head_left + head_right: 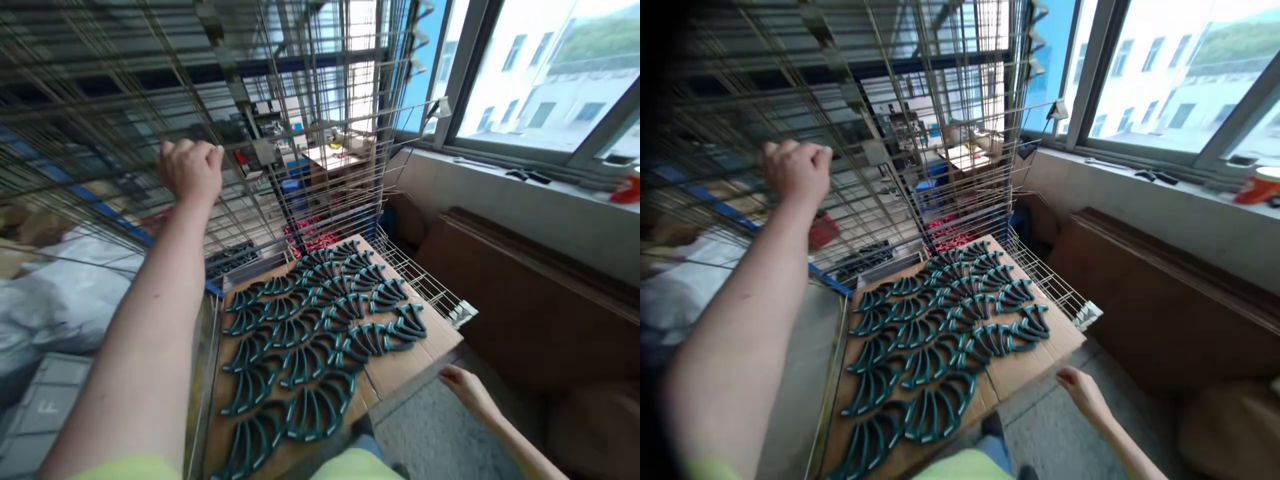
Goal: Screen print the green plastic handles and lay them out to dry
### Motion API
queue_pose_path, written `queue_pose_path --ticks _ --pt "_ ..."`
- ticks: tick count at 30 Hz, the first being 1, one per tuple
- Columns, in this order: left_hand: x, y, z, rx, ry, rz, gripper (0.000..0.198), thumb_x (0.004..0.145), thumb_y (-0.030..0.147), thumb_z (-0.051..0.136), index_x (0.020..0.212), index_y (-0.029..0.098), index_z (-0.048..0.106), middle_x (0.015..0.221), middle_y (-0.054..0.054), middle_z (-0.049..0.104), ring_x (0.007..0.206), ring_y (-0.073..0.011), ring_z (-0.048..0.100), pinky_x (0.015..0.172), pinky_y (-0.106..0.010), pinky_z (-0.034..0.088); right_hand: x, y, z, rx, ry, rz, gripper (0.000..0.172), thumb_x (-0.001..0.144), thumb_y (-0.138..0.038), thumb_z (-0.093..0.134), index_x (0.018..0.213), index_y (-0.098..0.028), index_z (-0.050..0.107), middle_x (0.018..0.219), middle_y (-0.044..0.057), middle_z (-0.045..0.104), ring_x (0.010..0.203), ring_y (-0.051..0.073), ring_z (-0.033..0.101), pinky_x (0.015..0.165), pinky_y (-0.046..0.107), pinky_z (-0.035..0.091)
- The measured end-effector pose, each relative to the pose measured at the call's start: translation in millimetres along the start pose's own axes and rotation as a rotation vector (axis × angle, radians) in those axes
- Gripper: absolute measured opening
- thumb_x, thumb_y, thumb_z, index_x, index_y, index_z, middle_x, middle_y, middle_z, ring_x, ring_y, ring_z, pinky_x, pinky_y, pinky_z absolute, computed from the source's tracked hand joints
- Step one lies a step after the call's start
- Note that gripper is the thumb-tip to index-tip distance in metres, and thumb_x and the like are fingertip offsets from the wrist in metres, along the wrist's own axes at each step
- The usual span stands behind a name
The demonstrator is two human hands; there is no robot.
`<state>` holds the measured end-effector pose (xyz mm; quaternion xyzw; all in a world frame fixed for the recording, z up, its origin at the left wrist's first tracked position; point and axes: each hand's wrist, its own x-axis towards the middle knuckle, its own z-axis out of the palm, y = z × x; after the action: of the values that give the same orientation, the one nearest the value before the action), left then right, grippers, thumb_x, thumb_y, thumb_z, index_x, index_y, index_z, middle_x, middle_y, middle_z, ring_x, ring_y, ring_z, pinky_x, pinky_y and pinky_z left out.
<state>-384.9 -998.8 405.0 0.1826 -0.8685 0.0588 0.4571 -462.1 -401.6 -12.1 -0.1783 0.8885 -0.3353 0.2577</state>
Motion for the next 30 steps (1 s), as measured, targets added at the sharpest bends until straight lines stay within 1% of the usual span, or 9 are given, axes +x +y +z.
queue_pose_path --ticks 4,7,11,14,17,20,22,26,30 --pt "-85.2 48.7 -35.1 0.071 -0.045 -0.104 0.074 0.094 0.063 0.037 0.106 -0.004 0.066 0.107 -0.01 0.064 0.12 -0.0306 0.047 0.1 -0.048 0.023 -19.1 -17.2 63.0 -0.1 -0.149 -0.133 0.02 0.078 -0.032 0.052 0.075 -0.021 0.068 0.079 0.004 0.073 0.078 0.022 0.066 0.07 0.029 0.045" --pt "-146.6 82.7 -53.4 0.082 -0.115 -0.12 0.064 0.096 0.059 0.038 0.106 0.005 0.071 0.1 -0.009 0.065 0.109 -0.0239 0.052 0.095 -0.039 0.031 -32.9 -29.4 96.6 -0.167 -0.221 -0.177 0.018 0.082 -0.022 0.052 0.081 -0.021 0.07 0.084 0.004 0.073 0.082 0.02 0.066 0.07 0.026 0.042" --pt "-214.6 116.3 -66.0 0.103 -0.198 -0.15 0.049 0.096 0.052 0.043 0.101 0.015 0.074 0.094 -0.009 0.067 0.097 -0.022 0.055 0.086 -0.033 0.036 -45.5 -43.3 122.3 -0.247 -0.252 -0.206 0.017 0.087 -0.021 0.053 0.088 -0.021 0.071 0.091 0.004 0.074 0.089 0.019 0.066 0.071 0.024 0.039" --pt "-251.1 130.7 -69.3 0.092 -0.242 -0.149 0.042 0.095 0.049 0.045 0.097 0.019 0.075 0.089 -0.008 0.067 0.092 -0.0221 0.058 0.08 -0.031 0.037 -47.0 -59.9 132.8 -0.356 -0.243 -0.232 0.019 0.09 -0.021 0.052 0.092 -0.023 0.071 0.097 0.004 0.073 0.091 0.019 0.065 0.071 0.024 0.039" --pt "-270.9 136.3 -70.2 0.087 -0.24 -0.121 0.038 0.094 0.047 0.048 0.094 0.022 0.076 0.086 -0.006 0.068 0.087 -0.0214 0.06 0.076 -0.03 0.037 -39.2 -90.5 142.1 -0.462 -0.204 -0.347 0.024 0.093 -0.021 0.046 0.099 -0.023 0.069 0.105 0.005 0.071 0.096 0.019 0.063 0.075 0.025 0.041" --pt "-276.3 136.8 -70.7 0.093 -0.215 -0.096 0.037 0.094 0.047 0.049 0.091 0.022 0.076 0.083 -0.006 0.069 0.084 -0.021 0.061 0.074 -0.03 0.037 -24.0 -131.2 156.3 -0.585 -0.19 -0.478 0.028 0.097 -0.022 0.04 0.106 -0.018 0.067 0.11 0.01 0.069 0.103 0.022 0.061 0.08 0.028 0.044" --pt "-276.6 136.3 -71.2 0.1 -0.205 -0.083 0.038 0.094 0.047 0.048 0.09 0.023 0.076 0.081 -0.005 0.069 0.082 -0.0206 0.061 0.071 -0.03 0.036 -12.6 -156.9 169.2 -0.64 -0.212 -0.526 0.029 0.097 -0.022 0.041 0.107 -0.015 0.067 0.112 0.012 0.068 0.106 0.023 0.06 0.082 0.029 0.046" --pt "-279.0 136.6 -73.5 0.101 -0.21 -0.059 0.036 0.094 0.048 0.049 0.089 0.025 0.076 0.08 -0.004 0.07 0.08 -0.0193 0.061 0.067 -0.03 0.034 5.9 -190.4 194.5 -0.713 -0.267 -0.514 0.029 0.091 -0.011 0.044 0.103 -0.011 0.07 0.112 0.017 0.068 0.108 0.025 0.061 0.084 0.032 0.048" --pt "-285.4 136.7 -74.9 0.07 -0.212 -0.044 0.033 0.094 0.045 0.05 0.09 0.025 0.076 0.081 -0.003 0.071 0.08 -0.0185 0.061 0.067 -0.029 0.035 13.2 -202.4 204.6 -0.773 -0.313 -0.469 0.027 0.085 -0.005 0.048 0.096 -0.011 0.073 0.101 0.019 0.071 0.102 0.026 0.066 0.084 0.034 0.051"
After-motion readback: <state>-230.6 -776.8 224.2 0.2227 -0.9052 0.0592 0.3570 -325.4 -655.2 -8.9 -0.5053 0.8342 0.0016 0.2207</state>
